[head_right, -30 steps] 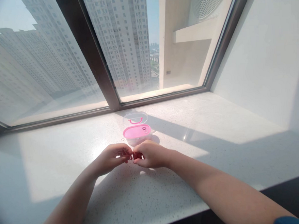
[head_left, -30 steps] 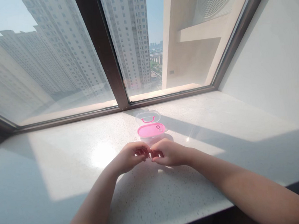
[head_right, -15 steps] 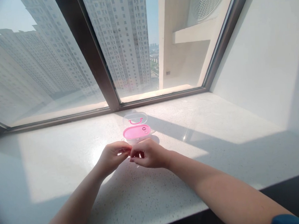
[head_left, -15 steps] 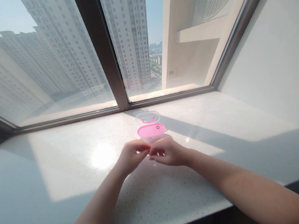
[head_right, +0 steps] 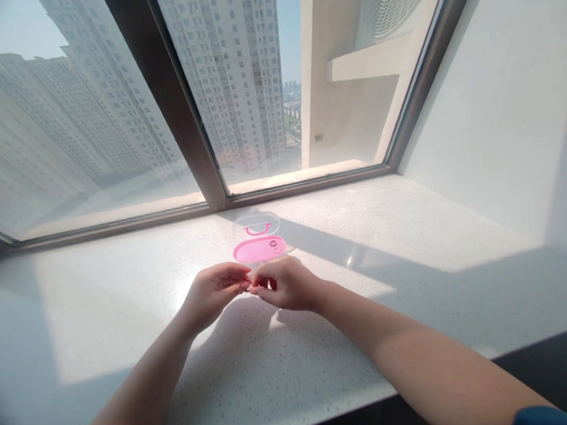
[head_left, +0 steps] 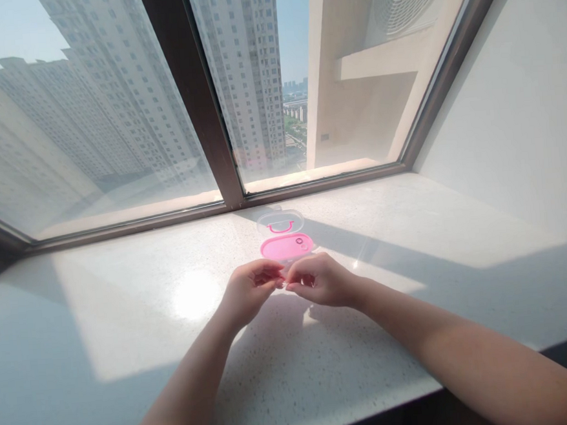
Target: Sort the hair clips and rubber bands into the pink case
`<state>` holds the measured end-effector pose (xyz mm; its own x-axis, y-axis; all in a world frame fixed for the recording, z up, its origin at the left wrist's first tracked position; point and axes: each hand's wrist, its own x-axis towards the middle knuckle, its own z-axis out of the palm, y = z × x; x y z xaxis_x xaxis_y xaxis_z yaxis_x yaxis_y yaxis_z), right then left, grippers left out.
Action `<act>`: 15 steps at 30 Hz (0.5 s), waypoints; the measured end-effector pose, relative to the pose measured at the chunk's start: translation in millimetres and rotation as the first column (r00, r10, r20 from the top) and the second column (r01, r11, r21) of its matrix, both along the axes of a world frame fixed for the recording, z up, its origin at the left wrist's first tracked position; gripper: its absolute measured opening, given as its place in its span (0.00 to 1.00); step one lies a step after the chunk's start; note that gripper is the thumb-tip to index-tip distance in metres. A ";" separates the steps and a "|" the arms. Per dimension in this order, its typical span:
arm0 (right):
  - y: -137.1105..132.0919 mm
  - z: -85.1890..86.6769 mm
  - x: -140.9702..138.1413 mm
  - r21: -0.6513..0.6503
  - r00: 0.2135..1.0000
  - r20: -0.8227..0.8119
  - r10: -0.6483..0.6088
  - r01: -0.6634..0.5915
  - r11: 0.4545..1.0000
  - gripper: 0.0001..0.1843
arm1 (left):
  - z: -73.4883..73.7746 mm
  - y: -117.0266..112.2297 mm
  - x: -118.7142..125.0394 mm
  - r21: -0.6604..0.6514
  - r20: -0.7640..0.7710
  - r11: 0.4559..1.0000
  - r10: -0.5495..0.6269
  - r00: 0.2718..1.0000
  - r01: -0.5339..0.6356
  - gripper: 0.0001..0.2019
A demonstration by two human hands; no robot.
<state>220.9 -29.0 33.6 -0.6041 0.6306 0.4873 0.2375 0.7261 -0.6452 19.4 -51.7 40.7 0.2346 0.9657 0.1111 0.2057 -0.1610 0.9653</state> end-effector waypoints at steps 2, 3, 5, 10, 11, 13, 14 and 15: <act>-0.1 2.2 0.2 -0.015 1.000 -0.005 -0.008 0.008 1.000 0.05 | 1.7 0.4 0.7 0.009 0.018 0.999 0.033 0.999 -0.033 0.11; -0.3 3.1 0.2 -0.028 1.000 -0.005 -0.021 0.021 0.999 0.05 | 2.8 0.2 1.1 0.008 0.027 0.999 0.036 0.999 -0.036 0.11; -1.0 3.7 -0.2 -0.053 0.999 -0.002 -0.042 0.042 0.998 0.05 | 5.3 -0.8 2.2 0.003 0.038 1.000 0.027 0.999 -0.027 0.10; -1.5 0.7 -1.0 -0.050 0.999 -0.003 -0.049 0.049 0.998 0.05 | 9.9 -4.8 3.9 0.046 -0.006 0.999 0.011 1.000 -0.011 0.08; -1.3 0.0 -1.1 -0.045 0.999 0.000 -0.049 0.049 0.998 0.05 | 10.4 -5.3 3.9 0.063 -0.028 0.998 0.010 1.000 -0.008 0.08; -0.7 -1.0 -1.4 -0.039 0.999 0.011 -0.049 0.049 0.998 0.05 | 11.0 -5.8 3.6 0.092 -0.080 0.996 0.005 0.997 0.002 0.07; -0.4 -1.3 -1.5 -0.037 0.999 0.016 -0.049 0.049 0.998 0.05 | 11.1 -5.7 3.4 0.104 -0.102 0.995 0.003 0.995 0.008 0.07; -0.2 -1.5 -1.6 -0.035 0.999 0.020 -0.048 0.049 0.998 0.06 | 11.0 -5.5 3.1 0.114 -0.120 0.993 0.001 0.993 0.012 0.06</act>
